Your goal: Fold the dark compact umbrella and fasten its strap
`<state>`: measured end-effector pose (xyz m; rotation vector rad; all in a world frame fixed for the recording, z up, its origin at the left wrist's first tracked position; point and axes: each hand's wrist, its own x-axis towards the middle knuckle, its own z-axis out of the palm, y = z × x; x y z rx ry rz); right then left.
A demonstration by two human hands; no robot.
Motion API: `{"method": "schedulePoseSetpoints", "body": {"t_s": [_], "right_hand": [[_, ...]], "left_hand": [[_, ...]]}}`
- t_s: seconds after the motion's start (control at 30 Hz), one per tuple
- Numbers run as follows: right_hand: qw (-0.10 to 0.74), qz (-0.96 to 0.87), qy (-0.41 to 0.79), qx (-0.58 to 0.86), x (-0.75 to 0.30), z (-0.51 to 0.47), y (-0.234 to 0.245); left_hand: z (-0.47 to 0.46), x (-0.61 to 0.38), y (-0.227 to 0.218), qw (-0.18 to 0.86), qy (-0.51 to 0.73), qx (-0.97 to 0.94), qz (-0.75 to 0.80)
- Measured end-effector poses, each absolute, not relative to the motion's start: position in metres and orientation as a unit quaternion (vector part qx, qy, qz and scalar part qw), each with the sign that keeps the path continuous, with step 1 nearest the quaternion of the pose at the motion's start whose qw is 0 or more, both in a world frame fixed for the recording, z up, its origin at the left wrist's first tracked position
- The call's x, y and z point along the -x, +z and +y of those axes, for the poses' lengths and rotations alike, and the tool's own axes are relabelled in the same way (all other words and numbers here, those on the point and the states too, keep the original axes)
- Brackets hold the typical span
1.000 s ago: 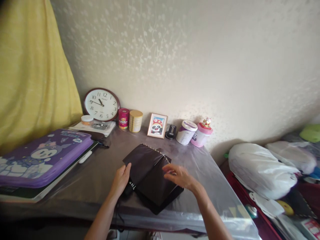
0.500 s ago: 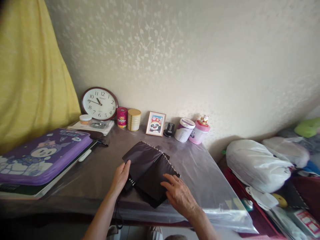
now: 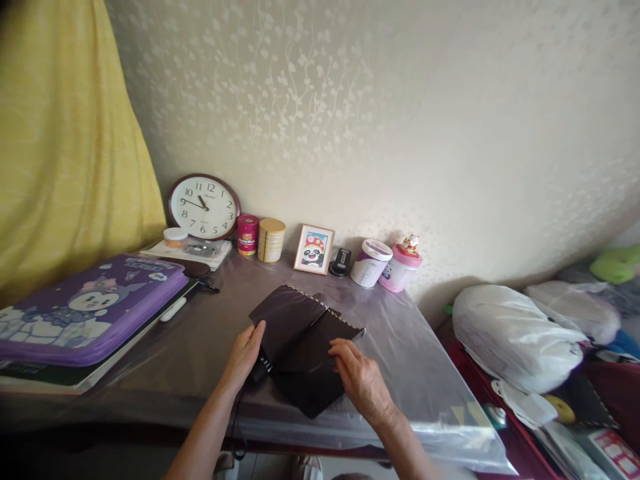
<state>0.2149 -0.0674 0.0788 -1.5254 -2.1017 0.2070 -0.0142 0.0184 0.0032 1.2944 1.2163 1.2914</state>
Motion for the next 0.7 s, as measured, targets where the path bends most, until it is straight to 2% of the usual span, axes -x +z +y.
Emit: {"method": "schedulePoseSetpoints", "body": {"t_s": [0.3, 0.47, 0.7], "right_hand": [[0.379, -0.768, 0.099, 0.507, -0.165, -0.013, 0.109], [0.366, -0.785, 0.059, 0.495, -0.142, 0.021, 0.099], [0.326, -0.799, 0.031, 0.503, -0.123, 0.048, 0.080]], "left_hand": [[0.019, 0.014, 0.004, 0.458, 0.518, -0.496, 0.525], [0.022, 0.015, 0.001, 0.484, 0.518, -0.467, 0.528], [0.030, 0.016, -0.015, 0.626, 0.543, -0.375, 0.415]]}}
